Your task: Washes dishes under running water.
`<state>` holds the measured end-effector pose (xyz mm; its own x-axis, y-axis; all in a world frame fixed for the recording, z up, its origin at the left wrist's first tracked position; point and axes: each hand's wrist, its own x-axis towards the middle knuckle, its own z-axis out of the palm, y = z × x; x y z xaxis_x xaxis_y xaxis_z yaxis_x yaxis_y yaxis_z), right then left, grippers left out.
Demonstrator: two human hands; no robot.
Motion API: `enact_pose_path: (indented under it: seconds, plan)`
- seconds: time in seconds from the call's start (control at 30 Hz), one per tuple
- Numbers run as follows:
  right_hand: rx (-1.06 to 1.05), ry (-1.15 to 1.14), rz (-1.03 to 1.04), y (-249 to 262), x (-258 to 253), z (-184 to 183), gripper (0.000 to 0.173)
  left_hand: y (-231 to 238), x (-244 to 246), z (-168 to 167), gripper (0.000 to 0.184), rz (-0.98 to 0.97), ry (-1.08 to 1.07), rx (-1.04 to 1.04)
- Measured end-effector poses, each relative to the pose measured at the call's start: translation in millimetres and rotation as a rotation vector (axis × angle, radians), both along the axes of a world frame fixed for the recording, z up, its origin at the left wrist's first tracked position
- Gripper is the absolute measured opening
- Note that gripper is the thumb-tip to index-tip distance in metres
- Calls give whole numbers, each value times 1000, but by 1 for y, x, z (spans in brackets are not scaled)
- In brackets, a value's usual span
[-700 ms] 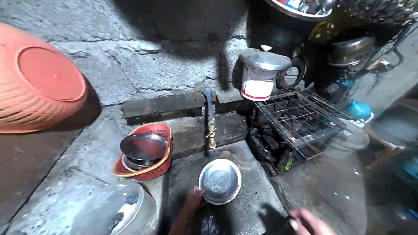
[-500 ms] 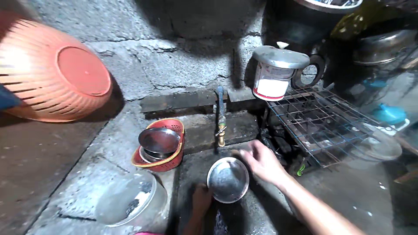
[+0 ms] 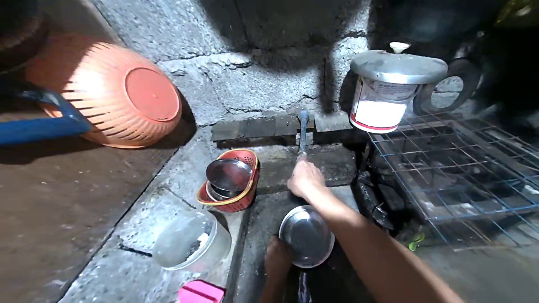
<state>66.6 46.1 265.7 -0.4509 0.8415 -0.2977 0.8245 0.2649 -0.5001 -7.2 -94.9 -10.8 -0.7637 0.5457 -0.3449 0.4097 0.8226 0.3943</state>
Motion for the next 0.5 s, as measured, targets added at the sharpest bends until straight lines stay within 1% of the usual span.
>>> enact_pose_path:
  seconds: [0.03, 0.07, 0.13, 0.17, 0.23, 0.27, 0.3, 0.33, 0.37, 0.4, 0.43, 0.5]
  plan:
    - [34, -16, 47, -1, -1, -3, 59, 1, 0, 0, 63, 5, 5, 6]
    - [68, -16, 106, 1, -1, -7, 59, 2, 1, 0, 62, 7, 11, 7]
    - [131, 47, 203, 8, 7, -17, 52, 3, 1, 4, 59, -9, 16, -23]
    - [160, 143, 222, 11, 13, -26, 47, 3, 1, 6, 58, -31, 12, -34]
    - [166, 392, 181, 12, 31, -54, 43, 4, 2, 8, 59, -93, 13, -68]
    - [138, 499, 121, 7, 41, -75, 41, 4, 4, 10, 60, -126, 20, -90]
    - [105, 528, 50, 4, 50, -104, 41, 4, 5, 13, 59, -151, 25, -111]
    - [52, 468, -17, 1, 60, -138, 43, 5, 5, 16, 59, -170, 22, -126]
    - [-33, 343, -70, -4, 71, -171, 48, 6, 5, 18, 60, -182, 11, -141]
    - [-117, 230, -109, -13, 82, -200, 48, 7, 5, 19, 60, -188, -12, -160]
    - [-184, 140, -144, -24, 92, -224, 48, 7, 6, 19, 61, -184, -44, -183]
    - [-264, 33, -235, -41, 104, -252, 50, 12, 8, 20, 62, -167, -102, -220]
